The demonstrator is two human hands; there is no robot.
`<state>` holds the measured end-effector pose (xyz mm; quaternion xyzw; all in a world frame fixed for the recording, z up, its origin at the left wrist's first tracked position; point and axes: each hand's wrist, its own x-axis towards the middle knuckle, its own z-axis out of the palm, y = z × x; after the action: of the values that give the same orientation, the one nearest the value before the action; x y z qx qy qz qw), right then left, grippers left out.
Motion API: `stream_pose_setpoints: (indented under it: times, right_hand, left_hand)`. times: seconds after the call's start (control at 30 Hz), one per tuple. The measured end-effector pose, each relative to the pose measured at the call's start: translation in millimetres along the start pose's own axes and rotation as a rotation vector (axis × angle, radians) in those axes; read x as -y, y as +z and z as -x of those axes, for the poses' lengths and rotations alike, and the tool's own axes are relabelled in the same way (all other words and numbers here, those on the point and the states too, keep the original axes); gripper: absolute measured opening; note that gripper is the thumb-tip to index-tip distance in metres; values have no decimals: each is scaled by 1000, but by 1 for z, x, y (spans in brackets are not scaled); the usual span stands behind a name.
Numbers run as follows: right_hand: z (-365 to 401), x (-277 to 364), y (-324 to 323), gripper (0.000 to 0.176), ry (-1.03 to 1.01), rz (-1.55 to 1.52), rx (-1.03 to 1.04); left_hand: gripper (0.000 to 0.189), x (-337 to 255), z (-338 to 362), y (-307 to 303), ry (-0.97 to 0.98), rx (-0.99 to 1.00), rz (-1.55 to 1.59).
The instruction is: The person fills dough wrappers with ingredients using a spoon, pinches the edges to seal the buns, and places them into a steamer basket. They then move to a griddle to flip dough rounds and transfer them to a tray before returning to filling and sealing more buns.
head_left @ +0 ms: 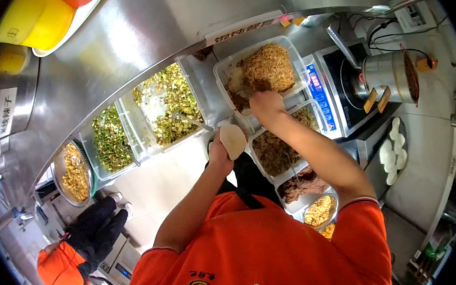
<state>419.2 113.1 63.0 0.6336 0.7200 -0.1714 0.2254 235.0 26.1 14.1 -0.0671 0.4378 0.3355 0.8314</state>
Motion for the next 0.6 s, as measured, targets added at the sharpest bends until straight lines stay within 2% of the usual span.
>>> stream_pose_setpoints:
  times: [0.07, 0.13, 0.27, 0.33, 0.37, 0.43, 0.47, 0.5, 0.57, 0.6]
  right_hand:
    - [4, -5, -2, 19, -45, 69, 56]
    - [2, -7, 10, 16, -89, 60, -187]
    - [-9, -2, 29, 14, -40, 54, -169]
    - [23, -1, -1, 14, -192, 72, -75]
    - [34, -4, -16, 14, -190, 75, -71]
    - [52, -13, -40, 16, 20, 11, -72]
    - [51, -21, -44, 18, 71, 13, -48]
    - [51, -24, -39, 18, 69, 19, -46]
    - [51, -26, -15, 21, 113, 0, 41]
    - [56, -26, -6, 20, 14, 47, 18]
  left_hand:
    - [45, 0, 3, -3, 8, -13, -27]
    - [45, 2, 3, -10, 15, -31, -57]
    - [48, -1, 10, -7, 28, 53, -65]
    - [50, -4, 14, -1, 27, 86, -85]
    - [51, -5, 13, 0, 40, 81, -131]
    - [52, -7, 14, 7, 53, 78, -168]
    - [53, -8, 16, 11, 85, 12, -232]
    - [54, -9, 16, 15, 119, -55, -296]
    - [53, -7, 11, 10, 120, -61, -260]
    - [52, -7, 10, 9, 119, -30, -256]
